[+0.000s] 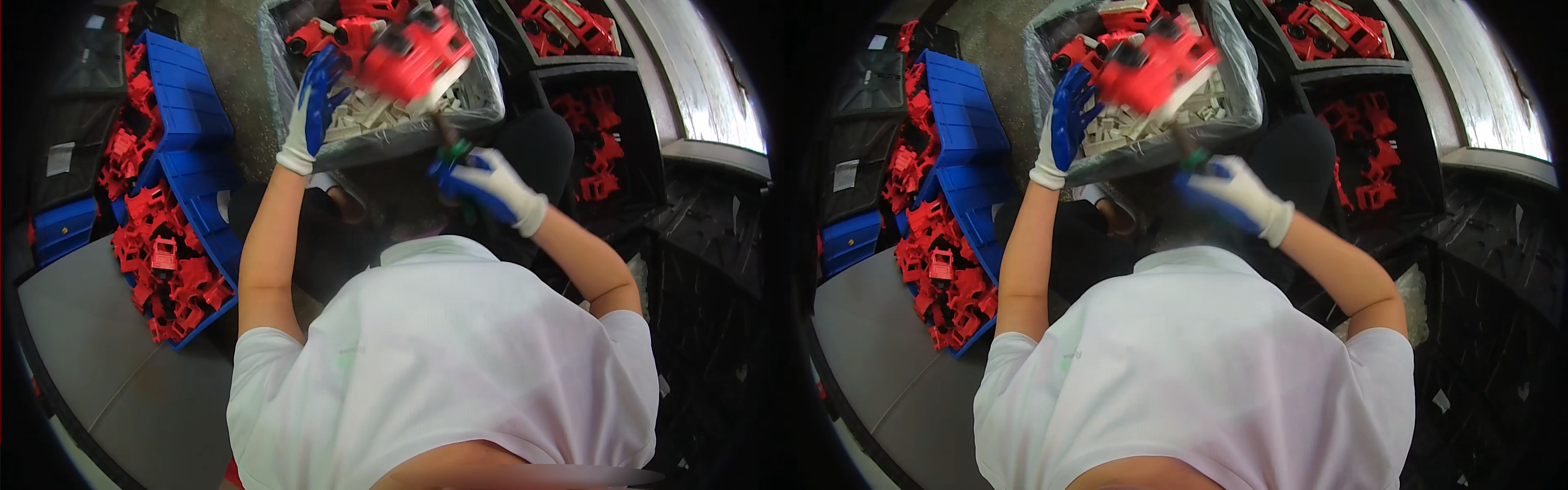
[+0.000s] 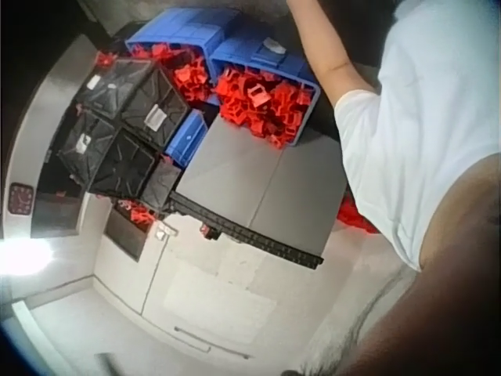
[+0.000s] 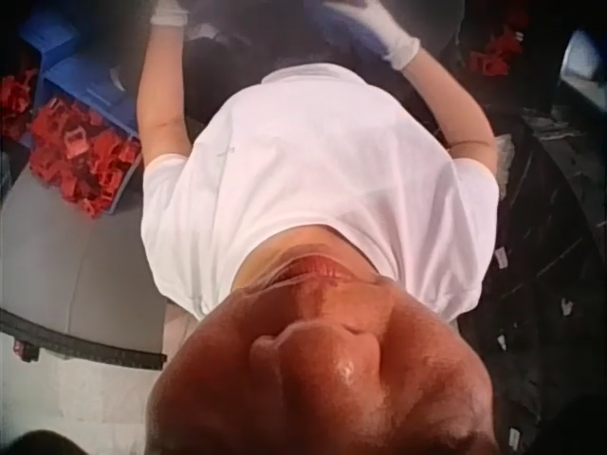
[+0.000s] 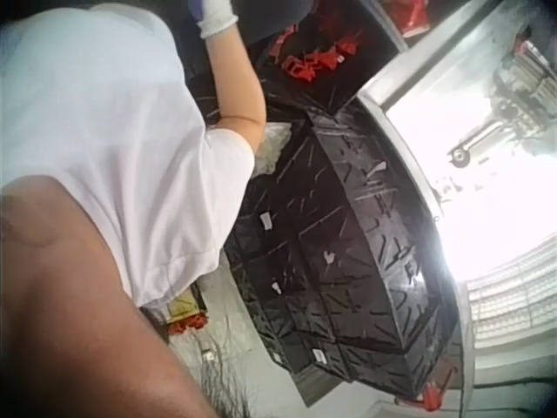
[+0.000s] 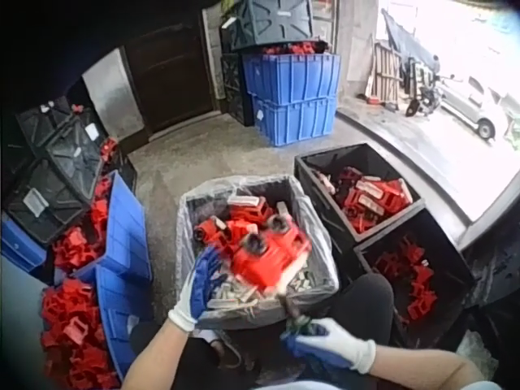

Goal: Assembling plastic toy trucks by using a screwdriver to attach parts.

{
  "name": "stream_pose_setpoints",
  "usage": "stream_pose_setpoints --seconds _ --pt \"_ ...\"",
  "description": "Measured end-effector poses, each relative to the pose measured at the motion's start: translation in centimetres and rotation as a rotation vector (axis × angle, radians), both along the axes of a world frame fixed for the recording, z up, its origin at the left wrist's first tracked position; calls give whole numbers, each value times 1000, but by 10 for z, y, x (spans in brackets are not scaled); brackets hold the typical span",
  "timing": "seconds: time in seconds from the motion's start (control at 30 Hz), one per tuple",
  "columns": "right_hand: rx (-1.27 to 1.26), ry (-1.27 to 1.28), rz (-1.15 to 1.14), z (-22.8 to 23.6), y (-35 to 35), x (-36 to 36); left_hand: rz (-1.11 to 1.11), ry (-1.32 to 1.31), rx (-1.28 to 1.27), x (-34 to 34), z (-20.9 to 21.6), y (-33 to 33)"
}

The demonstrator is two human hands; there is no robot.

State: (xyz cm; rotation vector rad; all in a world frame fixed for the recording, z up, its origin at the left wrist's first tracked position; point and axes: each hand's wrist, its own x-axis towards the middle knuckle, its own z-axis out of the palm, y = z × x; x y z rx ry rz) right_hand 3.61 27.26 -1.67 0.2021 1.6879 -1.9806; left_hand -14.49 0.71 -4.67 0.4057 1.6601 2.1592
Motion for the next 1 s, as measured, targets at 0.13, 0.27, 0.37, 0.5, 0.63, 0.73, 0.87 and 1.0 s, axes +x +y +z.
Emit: stream_pose_setpoints --seconds 0.13,0.27,0.37,0.5,0.63,0.73,0.87,1.0 --pt "527 845 -33 66 72 -94 128 -151 -125 -40 -11 -15" --pt "394 839 -52 49 112 -142 173 -167 -318 -83 -28 14" --pt "-2 261 -163 38 83 -147 200 145 -604 -159 -67 21" --pt "-194 13 -208 -4 62 -142 241 277 -906 -234 -89 68" --pt "-157 -25 -150 -37 66 -144 -9 7 -1132 -305 -140 81" --pt "-162 -22 -169 -26 58 -154 -38 -284 -358 -312 -154 75" --pt "-258 -82 -368 -29 79 -152 93 269 -686 -287 -165 165" --pt "-189 -75 -286 -29 68 -156 167 172 -488 -306 -170 150"
